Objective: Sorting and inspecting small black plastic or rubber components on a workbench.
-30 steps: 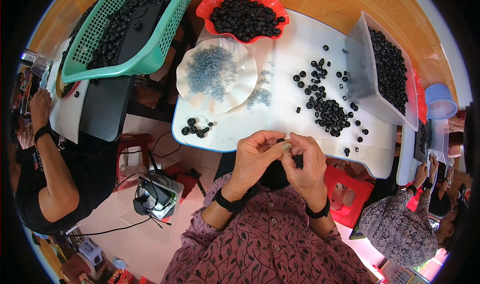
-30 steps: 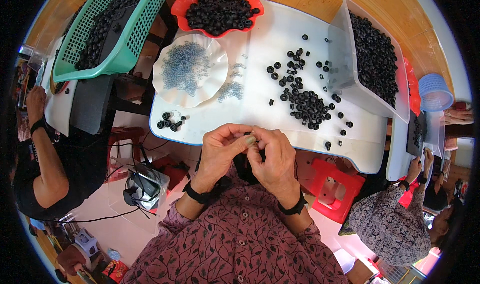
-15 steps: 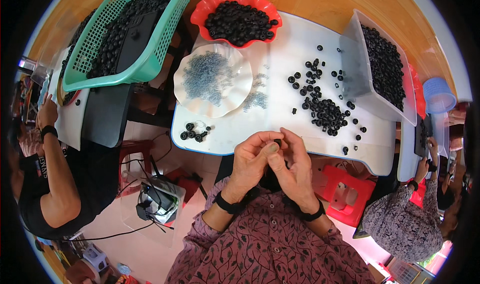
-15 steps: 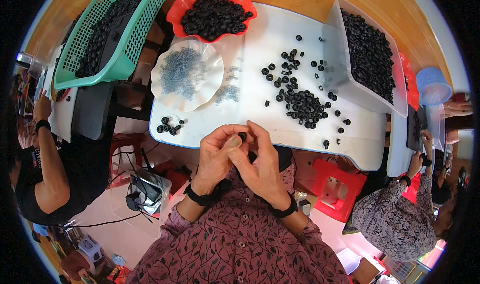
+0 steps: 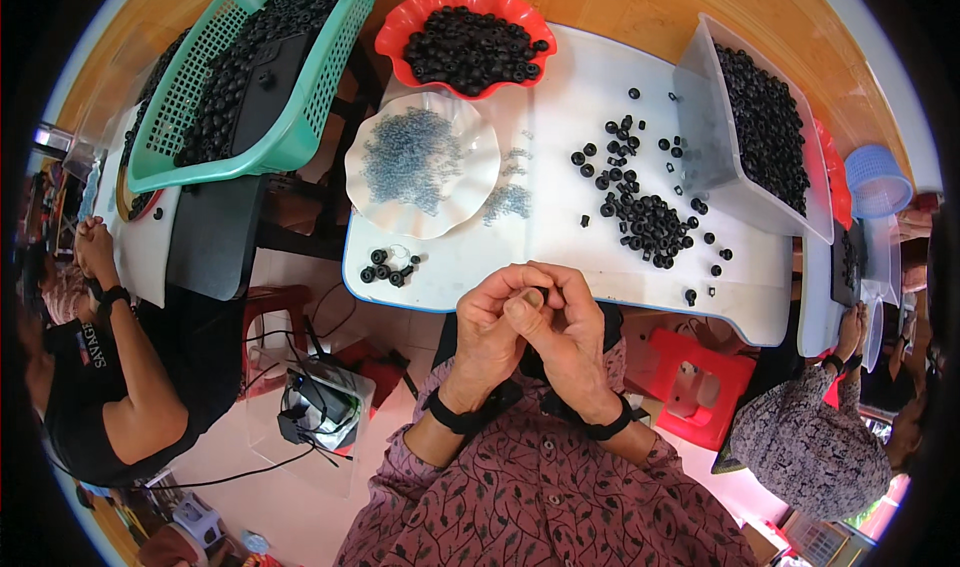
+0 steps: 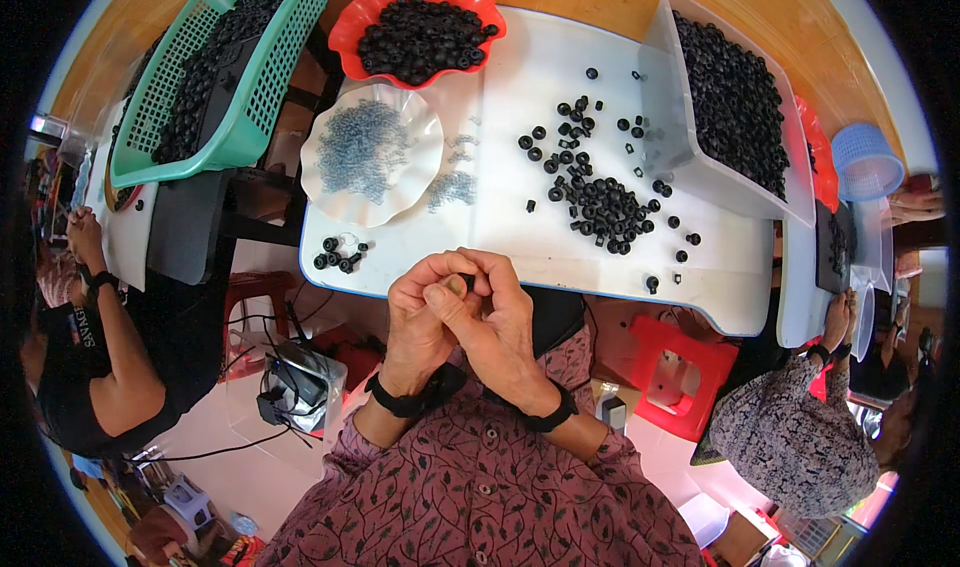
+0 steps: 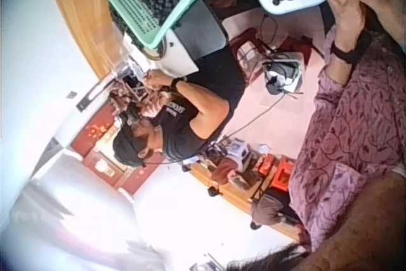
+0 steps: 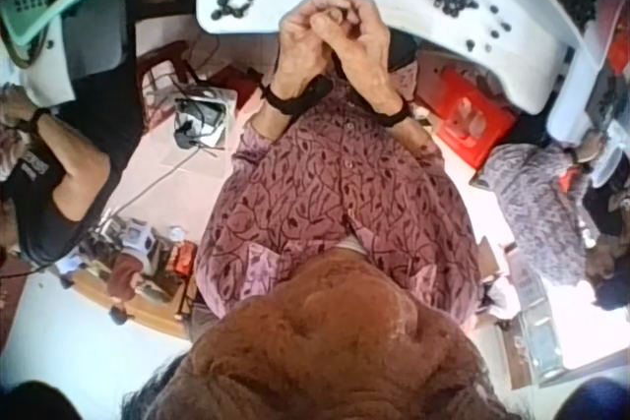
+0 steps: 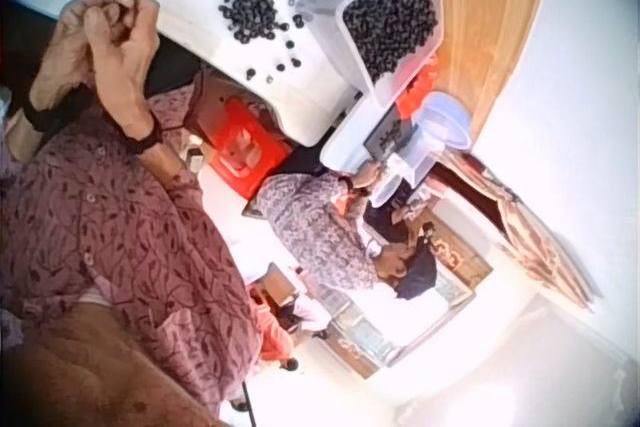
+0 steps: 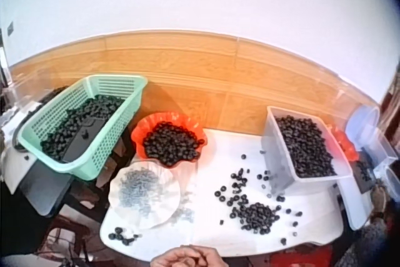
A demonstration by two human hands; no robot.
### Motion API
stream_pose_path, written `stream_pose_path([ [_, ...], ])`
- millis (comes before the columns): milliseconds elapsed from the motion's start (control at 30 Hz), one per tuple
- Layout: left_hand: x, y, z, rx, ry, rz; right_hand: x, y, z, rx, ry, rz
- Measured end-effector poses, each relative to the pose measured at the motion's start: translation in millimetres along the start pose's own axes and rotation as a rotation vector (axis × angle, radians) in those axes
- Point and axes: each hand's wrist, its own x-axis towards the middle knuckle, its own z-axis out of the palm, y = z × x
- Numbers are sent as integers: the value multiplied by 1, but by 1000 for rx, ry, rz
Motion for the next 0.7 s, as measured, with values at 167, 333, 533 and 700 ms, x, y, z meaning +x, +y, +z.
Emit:
stream_pose_path([
  [167,0,8,-5,-100,-12,-72,-1,2,2,-82,-5,-79],
  [333,4,11,-2,-204,-50,-93,-5,-10,0,-154,-45,-3],
  [533,7,5,-5,-113,127,-114,-1,0,-13,-190,-77,-95],
  [700,26,12,-5,-63,274,-255,8,14,-37,-376,66,-219],
])
